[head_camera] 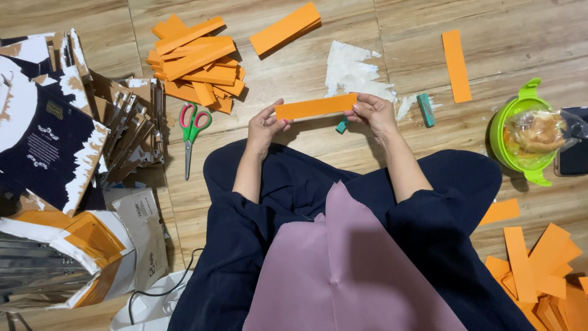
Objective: Applying glue to orange paper strips and folding them as part of a manual assembly process.
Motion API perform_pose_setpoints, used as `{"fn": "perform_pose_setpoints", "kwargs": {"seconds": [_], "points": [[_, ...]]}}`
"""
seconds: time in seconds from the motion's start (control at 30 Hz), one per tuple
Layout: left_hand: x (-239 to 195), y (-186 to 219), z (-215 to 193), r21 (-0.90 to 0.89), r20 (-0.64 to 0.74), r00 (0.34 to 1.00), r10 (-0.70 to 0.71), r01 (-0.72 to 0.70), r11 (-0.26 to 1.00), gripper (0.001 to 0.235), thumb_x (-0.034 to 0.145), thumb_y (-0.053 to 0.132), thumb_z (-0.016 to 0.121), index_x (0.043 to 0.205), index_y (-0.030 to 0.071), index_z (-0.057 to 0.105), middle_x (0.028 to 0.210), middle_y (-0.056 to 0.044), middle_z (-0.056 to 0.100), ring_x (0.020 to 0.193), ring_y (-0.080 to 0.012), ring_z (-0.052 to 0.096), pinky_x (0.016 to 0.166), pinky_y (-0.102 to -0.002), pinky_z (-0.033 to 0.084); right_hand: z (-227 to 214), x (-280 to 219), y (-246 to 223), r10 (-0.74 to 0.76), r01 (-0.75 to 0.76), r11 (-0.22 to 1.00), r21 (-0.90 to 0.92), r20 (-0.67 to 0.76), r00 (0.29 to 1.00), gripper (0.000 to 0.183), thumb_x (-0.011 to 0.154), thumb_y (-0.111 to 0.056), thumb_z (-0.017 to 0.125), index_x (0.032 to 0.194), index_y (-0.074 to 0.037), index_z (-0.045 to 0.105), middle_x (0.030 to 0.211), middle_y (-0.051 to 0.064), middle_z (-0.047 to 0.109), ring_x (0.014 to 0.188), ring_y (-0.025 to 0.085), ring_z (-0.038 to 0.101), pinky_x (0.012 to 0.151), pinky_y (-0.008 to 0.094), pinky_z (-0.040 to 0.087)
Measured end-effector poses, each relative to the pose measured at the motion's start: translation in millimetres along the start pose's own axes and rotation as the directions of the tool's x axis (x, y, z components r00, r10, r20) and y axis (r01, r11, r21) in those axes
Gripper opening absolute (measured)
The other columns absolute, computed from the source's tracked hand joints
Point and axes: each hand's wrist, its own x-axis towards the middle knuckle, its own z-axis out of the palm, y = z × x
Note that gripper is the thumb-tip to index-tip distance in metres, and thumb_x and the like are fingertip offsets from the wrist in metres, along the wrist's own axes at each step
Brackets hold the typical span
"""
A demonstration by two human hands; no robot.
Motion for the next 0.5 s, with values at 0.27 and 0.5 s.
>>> {"fn": "perform_pose_setpoints", "kwargs": {"seconds": [0.27, 0.5], "points": [[2, 0, 2, 0.005, -0.034, 0.999, -0.014, 0.014, 1.0, 0.04, 0.08, 0.0, 0.063, 0.119, 0.003, 0.053, 0.095, -0.021, 0.063, 0.084, -0.0282, 0.066, 0.074, -0.031, 0.057, 2, -1, -3, 0.015, -0.015, 1.0, -0.019, -0.027, 1.0, 0.028, 0.084, -0.001, 0.057, 0.111, 0.003, 0.055, 0.086, 0.014, 0.065, 0.073, 0.022, 0.068, 0.067, 0.03, 0.06], [-4, 11, 15, 0.178, -0.138, 0.99, -0.033, 0.058, 0.982, 0.014, 0.08, 0.01, 0.063, 0.09, 0.0, 0.064, 0.072, -0.01, 0.066, 0.057, -0.0115, 0.062, 0.056, -0.017, 0.054, 35, -24, -39, 0.0, -0.013, 0.977, -0.212, -0.06, 0.998, 0.02, 0.082, -0.008, 0.062, 0.101, -0.003, 0.064, 0.078, 0.008, 0.065, 0.057, 0.011, 0.063, 0.052, 0.014, 0.05]]}}
